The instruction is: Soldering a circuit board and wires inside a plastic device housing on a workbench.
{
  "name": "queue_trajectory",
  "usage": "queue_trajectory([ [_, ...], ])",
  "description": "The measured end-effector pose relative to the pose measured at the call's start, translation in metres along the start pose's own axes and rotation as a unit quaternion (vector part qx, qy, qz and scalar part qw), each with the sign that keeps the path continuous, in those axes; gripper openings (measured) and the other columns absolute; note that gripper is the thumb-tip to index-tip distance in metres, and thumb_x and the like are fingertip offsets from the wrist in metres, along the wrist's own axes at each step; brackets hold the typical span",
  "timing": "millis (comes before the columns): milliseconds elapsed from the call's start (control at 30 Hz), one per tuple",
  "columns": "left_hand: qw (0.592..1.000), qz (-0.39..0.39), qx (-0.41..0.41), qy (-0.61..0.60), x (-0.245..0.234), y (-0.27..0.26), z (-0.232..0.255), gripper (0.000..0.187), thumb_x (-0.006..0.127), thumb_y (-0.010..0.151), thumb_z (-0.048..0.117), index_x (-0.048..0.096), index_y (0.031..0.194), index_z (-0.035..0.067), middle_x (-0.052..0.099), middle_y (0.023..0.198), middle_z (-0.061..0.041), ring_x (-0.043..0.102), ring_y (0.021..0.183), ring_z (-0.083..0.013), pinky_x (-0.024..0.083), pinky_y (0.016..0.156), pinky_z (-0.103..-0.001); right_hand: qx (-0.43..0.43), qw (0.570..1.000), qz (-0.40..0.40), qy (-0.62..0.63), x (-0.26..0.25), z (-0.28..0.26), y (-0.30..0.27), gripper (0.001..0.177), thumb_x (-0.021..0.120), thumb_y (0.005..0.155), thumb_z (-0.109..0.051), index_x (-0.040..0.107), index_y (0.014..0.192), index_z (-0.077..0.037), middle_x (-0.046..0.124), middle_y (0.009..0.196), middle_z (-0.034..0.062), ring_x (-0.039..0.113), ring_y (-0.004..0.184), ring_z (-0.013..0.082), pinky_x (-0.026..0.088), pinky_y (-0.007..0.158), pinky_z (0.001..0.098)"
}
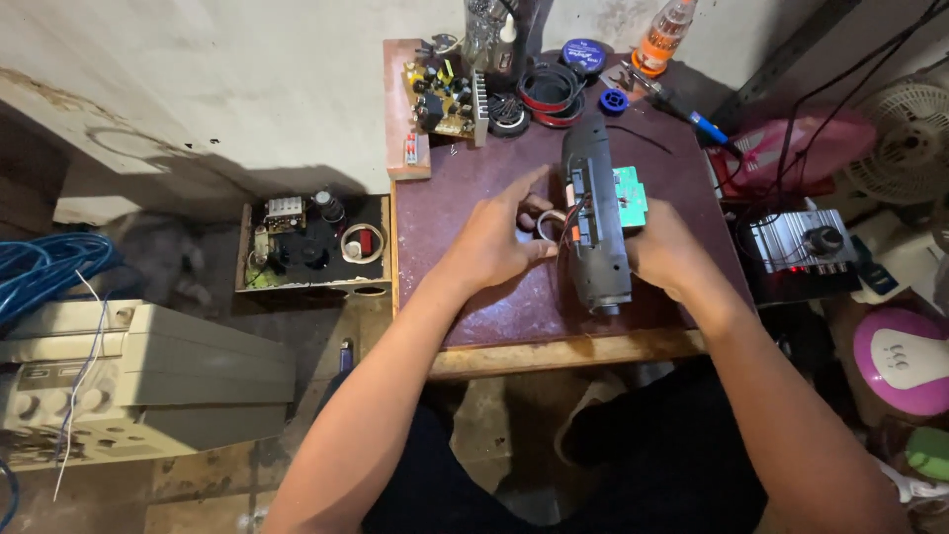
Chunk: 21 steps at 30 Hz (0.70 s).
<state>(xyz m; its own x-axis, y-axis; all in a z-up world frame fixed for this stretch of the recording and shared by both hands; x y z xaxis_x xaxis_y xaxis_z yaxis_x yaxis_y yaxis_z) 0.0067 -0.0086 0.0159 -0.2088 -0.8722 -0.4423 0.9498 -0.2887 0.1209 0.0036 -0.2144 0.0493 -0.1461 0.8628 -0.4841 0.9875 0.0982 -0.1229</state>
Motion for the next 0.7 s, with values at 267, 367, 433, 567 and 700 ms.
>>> queue_trajectory([
  [267, 1.0, -0.007, 0.001, 0.003, -0.002, 0.002, -0.002, 0.1, 0.092, 0.07, 0.013, 0.041, 0.156, 0.012, 0.076, 0.116, -0.01, 0.074, 0.095, -0.0274, 0.06, 0.087, -0.041, 0.014, 0.979, -0.011, -0.205, -0.019, 0.021, 0.013, 0.032, 0.072, 0.081, 0.002, 0.072, 0.112, 0.002, 0.07, 0.076, 0.0247, 0.07, 0.077, 0.0491, 0.055, 0.057, 0.0588],
  [367, 1.0, 0.001, 0.017, 0.003, -0.001, 0.001, -0.004, 0.098, 0.091, 0.07, 0.012, 0.043, 0.155, 0.012, 0.076, 0.116, -0.012, 0.074, 0.095, -0.0291, 0.06, 0.087, -0.042, 0.016, 0.975, -0.016, -0.22, -0.016, -0.011, 0.0, 0.037, 0.072, 0.083, 0.0, 0.069, 0.12, 0.005, 0.071, 0.096, 0.0336, 0.067, 0.093, 0.0566, 0.054, 0.07, 0.0629],
  [433, 1.0, 0.004, 0.025, 0.002, -0.001, -0.001, -0.006, 0.097, 0.091, 0.07, 0.012, 0.044, 0.154, 0.011, 0.076, 0.116, -0.013, 0.074, 0.095, -0.0293, 0.06, 0.086, -0.042, 0.023, 0.976, -0.015, -0.215, -0.014, -0.009, -0.002, 0.036, 0.072, 0.085, 0.0, 0.067, 0.12, 0.007, 0.07, 0.101, 0.0363, 0.065, 0.099, 0.0577, 0.054, 0.079, 0.064],
  [567, 0.999, 0.011, 0.043, 0.003, -0.004, -0.002, -0.006, 0.098, 0.093, 0.068, 0.011, 0.045, 0.154, 0.01, 0.073, 0.118, -0.017, 0.073, 0.097, -0.0321, 0.059, 0.088, -0.045, 0.006, 0.999, -0.003, -0.046, -0.017, 0.04, 0.011, 0.024, 0.07, 0.088, 0.002, 0.068, 0.112, 0.004, 0.069, 0.089, 0.0228, 0.066, 0.07, 0.0295, 0.057, 0.057, 0.0413],
  [700, 0.999, 0.012, 0.048, -0.003, -0.004, -0.001, -0.009, 0.094, 0.091, 0.07, 0.009, 0.047, 0.153, 0.01, 0.073, 0.118, -0.018, 0.074, 0.098, -0.0332, 0.059, 0.089, -0.045, 0.0, 0.999, 0.002, 0.044, -0.019, 0.072, 0.019, 0.021, 0.06, 0.095, 0.006, 0.069, 0.113, 0.003, 0.065, 0.089, 0.0141, 0.06, 0.062, 0.0144, 0.053, 0.047, 0.0242],
])
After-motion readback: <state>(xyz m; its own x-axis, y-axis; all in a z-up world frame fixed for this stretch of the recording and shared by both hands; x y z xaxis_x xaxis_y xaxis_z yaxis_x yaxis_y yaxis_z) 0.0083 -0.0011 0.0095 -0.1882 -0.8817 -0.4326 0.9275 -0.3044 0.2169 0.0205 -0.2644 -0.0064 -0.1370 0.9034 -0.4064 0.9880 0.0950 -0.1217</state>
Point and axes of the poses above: each hand's wrist, its own y-axis towards the middle knuckle, its own x-axis out of the palm, z = x × y, the point moved 2 cm from there along y, towards the middle knuckle
